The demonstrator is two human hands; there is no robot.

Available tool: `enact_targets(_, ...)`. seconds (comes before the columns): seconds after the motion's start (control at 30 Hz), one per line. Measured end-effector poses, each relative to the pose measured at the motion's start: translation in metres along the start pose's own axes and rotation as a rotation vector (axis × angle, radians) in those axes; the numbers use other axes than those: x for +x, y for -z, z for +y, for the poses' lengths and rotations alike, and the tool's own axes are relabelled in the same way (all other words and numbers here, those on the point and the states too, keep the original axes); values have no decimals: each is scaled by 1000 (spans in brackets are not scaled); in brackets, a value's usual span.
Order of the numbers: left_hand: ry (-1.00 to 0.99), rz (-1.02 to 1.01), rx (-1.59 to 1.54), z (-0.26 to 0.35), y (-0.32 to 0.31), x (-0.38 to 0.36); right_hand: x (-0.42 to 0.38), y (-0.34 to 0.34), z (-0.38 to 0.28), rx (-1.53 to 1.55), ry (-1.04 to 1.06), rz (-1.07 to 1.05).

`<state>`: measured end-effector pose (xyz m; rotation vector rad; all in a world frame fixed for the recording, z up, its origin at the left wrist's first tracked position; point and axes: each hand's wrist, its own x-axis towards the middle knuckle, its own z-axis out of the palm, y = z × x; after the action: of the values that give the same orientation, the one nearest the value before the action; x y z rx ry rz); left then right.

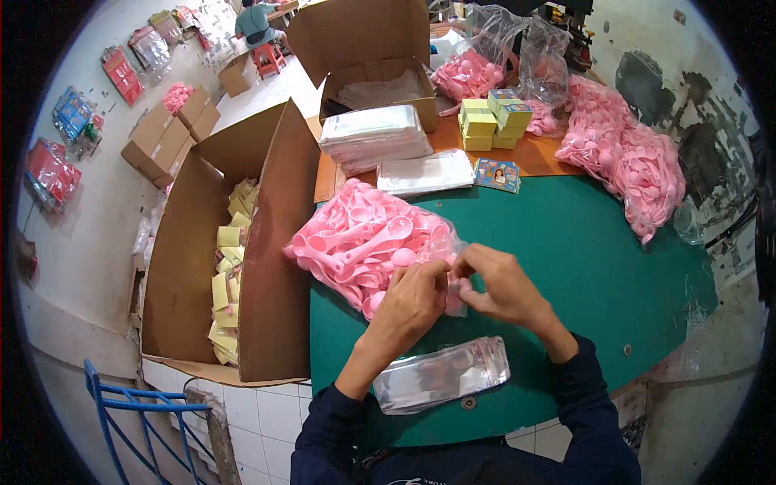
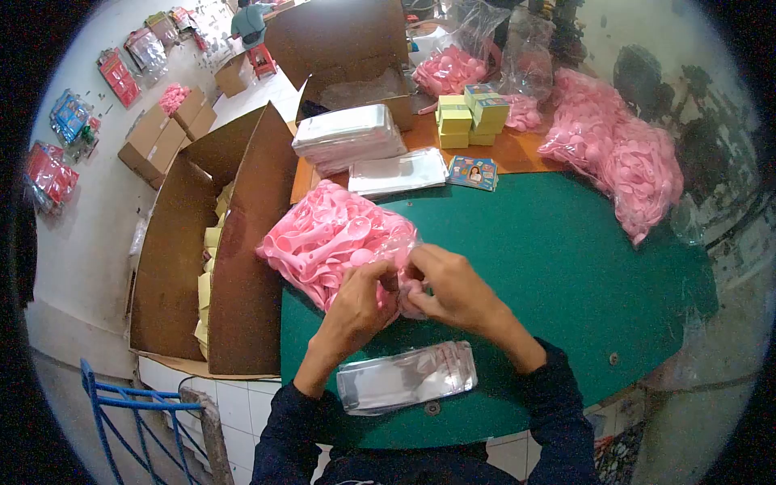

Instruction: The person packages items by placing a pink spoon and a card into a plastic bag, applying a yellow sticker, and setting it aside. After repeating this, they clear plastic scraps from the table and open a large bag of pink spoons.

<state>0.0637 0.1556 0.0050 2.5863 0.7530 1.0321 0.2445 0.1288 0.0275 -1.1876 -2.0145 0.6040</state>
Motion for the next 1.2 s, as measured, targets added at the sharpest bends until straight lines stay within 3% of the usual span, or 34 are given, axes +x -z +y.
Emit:
enact_targets(0.17, -56, 140, -78, -2, -11, -7, -1, 4, -2, -114, 129, -11)
enact_targets(0.67, -294, 13, 3, -8, -10, -13, -1, 10, 6, -120, 155, -210)
enact_targets(1.07, -284, 24, -63, -10, -10, -13, -6, -7, 11, -363, 259, -118)
enact_targets(1.2, -290, 21, -67, -14, -15, -16, -9, -10, 16, -355, 209, -40)
